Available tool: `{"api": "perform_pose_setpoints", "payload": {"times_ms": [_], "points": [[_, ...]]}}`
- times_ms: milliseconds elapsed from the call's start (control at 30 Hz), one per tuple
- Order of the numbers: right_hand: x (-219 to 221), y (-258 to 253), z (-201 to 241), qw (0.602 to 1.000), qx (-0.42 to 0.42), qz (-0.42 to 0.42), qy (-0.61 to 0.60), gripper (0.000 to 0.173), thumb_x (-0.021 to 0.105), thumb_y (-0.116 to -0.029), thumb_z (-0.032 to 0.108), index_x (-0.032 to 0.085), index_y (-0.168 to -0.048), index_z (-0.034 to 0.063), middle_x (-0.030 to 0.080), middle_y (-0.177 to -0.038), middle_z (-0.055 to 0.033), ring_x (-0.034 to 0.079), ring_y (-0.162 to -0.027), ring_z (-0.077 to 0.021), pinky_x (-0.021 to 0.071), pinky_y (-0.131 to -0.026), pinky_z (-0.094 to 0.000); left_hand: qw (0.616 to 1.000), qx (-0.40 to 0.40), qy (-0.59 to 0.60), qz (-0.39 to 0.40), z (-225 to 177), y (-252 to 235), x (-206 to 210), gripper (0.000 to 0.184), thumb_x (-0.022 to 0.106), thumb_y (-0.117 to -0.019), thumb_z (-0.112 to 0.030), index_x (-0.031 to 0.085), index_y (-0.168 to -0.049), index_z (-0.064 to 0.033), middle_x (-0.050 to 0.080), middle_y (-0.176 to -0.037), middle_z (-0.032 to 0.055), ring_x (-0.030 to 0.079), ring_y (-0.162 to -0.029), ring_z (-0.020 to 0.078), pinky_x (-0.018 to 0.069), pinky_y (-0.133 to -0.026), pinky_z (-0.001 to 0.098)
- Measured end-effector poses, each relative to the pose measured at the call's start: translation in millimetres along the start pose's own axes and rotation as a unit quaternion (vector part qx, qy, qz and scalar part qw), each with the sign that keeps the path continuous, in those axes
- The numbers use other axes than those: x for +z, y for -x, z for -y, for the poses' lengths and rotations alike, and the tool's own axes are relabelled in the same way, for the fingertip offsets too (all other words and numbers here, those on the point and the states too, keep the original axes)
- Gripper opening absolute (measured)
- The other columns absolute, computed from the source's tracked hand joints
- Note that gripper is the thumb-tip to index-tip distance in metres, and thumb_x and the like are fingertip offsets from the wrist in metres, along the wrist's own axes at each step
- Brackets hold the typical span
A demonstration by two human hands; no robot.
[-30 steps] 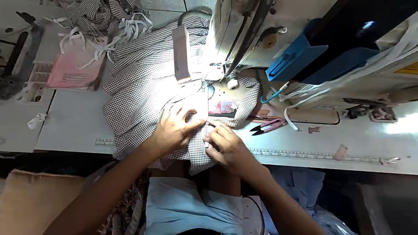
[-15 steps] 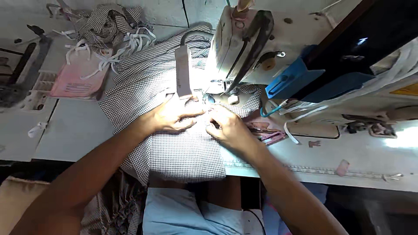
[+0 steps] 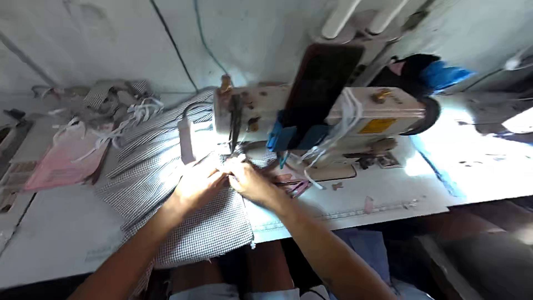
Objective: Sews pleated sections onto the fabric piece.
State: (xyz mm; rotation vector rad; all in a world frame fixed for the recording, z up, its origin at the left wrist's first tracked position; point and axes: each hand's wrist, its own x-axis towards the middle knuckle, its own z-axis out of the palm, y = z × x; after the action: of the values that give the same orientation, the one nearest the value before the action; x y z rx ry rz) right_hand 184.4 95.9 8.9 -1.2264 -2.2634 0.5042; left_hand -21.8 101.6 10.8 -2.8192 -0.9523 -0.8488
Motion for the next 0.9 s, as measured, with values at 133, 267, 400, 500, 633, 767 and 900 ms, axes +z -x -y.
{"api": "perform_pose_setpoints", "payload": {"times_ms": [133,267,400,500,633,767,900], "points": [[-7,-3,11,0.999,0.033,0.042,0.005,0.024,0.057,-0.0981,0.011,0.072,-0.114,0.0004,0.070,-0.118,-0.0169,0.065,-0.118,-0.0290,0.0498,-0.105,-0.0447,0.998,-0.039,-0.018,0.042,-3,-4,-3,0.028,0.051,-0.1036,-0.026,0.077,-0.108,-0.0178,0.074,-0.096,0.0024,0.071,-0.087,0.0218,0.0552,-0.075,0.0449],[-8,13,45,0.986,0.167,0.008,0.006,0.038,0.062,-0.0961,0.019,0.065,-0.129,0.0014,0.066,-0.126,-0.0185,0.063,-0.120,-0.0310,0.0504,-0.104,-0.0464,0.972,-0.107,0.209,0.001,-21,6,-8,0.026,0.054,-0.1055,-0.026,0.074,-0.110,-0.0094,0.072,-0.109,0.0031,0.066,-0.106,0.0086,0.0526,-0.097,0.0289],[-17,50,74,0.959,0.269,0.055,-0.075,0.041,0.063,-0.0969,0.022,0.062,-0.132,0.0003,0.071,-0.111,-0.0200,0.068,-0.106,-0.0348,0.0510,-0.096,-0.0538,0.938,-0.075,0.329,-0.082,-75,28,-37,0.023,0.056,-0.1043,-0.018,0.072,-0.106,-0.0020,0.074,-0.108,0.0088,0.069,-0.106,0.0092,0.0568,-0.095,0.0267],[-6,89,76,0.956,0.272,0.039,-0.104,0.019,0.065,-0.0975,0.021,0.072,-0.101,0.0040,0.070,-0.080,-0.0104,0.068,-0.075,-0.0232,0.0565,-0.072,-0.0469,0.920,-0.024,0.381,-0.092,-150,67,-54,0.016,0.055,-0.1051,-0.017,0.066,-0.102,-0.0057,0.069,-0.104,0.0078,0.067,-0.108,0.0165,0.0551,-0.099,0.0323],[-2,115,83,0.961,0.253,-0.005,-0.112,0.023,0.057,-0.1033,0.025,0.074,-0.094,0.0119,0.063,-0.072,0.0036,0.057,-0.063,-0.0028,0.0485,-0.060,-0.0238,0.946,-0.154,0.270,-0.090,-172,94,-30,0.019,0.054,-0.1054,-0.019,0.069,-0.102,-0.0078,0.068,-0.100,0.0072,0.065,-0.104,0.0168,0.0511,-0.102,0.0329],[0,124,95,0.952,0.277,-0.017,-0.130,0.016,0.066,-0.1000,0.025,0.076,-0.101,0.0123,0.067,-0.077,0.0037,0.060,-0.062,-0.0023,0.0514,-0.058,-0.0215,0.950,-0.230,0.172,-0.121,-159,98,1,0.014,0.064,-0.0980,-0.014,0.077,-0.100,-0.0075,0.069,-0.101,0.0087,0.065,-0.109,0.0219,0.0466,-0.110,0.0456],[7,130,102,0.942,0.301,-0.021,-0.149,0.018,0.071,-0.0977,0.025,0.070,-0.112,0.0138,0.068,-0.069,0.0062,0.058,-0.052,-0.0012,0.0493,-0.050,-0.0206,0.962,-0.214,0.119,-0.117,-158,103,2,0.011,0.069,-0.0932,-0.013,0.078,-0.097,-0.0086,0.071,-0.098,0.0071,0.068,-0.105,0.0218,0.0452,-0.111,0.0506]]}}
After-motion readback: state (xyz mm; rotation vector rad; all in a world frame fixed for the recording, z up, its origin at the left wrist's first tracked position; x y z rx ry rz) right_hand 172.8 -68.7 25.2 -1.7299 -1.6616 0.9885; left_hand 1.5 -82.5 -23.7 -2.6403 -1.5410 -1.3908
